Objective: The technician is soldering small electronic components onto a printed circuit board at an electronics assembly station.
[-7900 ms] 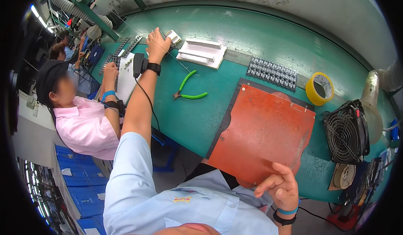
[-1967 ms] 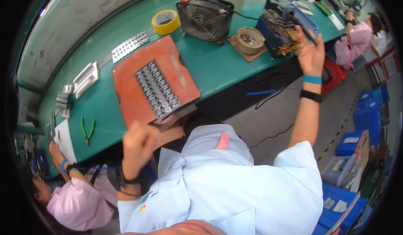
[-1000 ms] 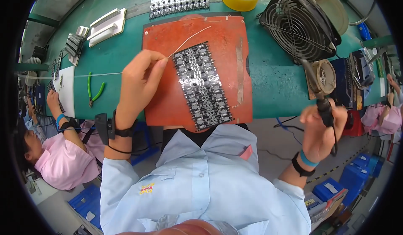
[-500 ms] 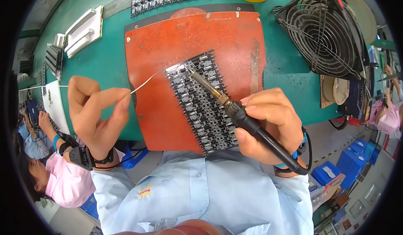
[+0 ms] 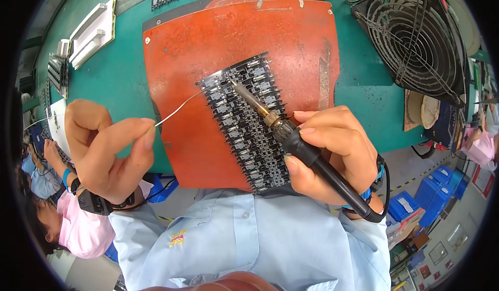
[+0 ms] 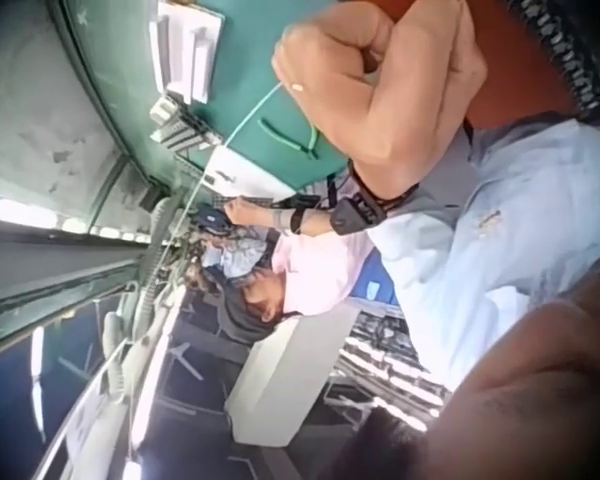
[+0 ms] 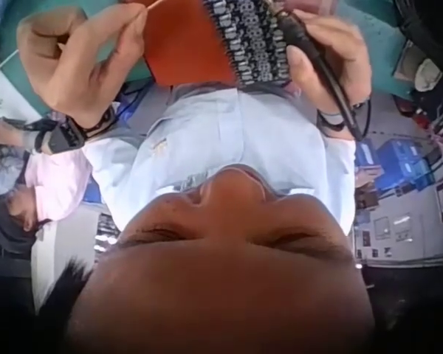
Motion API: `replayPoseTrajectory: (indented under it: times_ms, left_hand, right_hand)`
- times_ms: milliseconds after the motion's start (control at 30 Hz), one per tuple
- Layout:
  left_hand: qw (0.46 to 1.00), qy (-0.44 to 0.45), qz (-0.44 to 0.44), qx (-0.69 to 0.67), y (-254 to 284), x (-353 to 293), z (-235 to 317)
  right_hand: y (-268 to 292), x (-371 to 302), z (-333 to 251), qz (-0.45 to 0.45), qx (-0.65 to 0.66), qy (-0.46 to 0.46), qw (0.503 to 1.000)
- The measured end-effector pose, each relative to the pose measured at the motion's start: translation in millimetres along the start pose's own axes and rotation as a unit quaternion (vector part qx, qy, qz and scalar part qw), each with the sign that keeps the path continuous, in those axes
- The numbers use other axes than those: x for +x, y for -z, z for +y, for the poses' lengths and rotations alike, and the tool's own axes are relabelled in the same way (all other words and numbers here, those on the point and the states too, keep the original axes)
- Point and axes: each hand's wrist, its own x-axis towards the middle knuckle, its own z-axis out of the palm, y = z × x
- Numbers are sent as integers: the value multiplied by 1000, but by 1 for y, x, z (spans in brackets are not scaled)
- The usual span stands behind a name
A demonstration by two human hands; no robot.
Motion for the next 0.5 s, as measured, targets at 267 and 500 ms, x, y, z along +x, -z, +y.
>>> replayPoseTrajectory:
  times_ms: [267, 500]
  left_hand:
    - [1000, -1, -9, 8, 2, 1, -1]
    - [1000, -1, -7, -1, -2, 2, 0]
  right_hand:
    - [0, 0, 1, -5, -25, 7, 1000]
    - [-1, 1, -1, -8, -39, 9, 999]
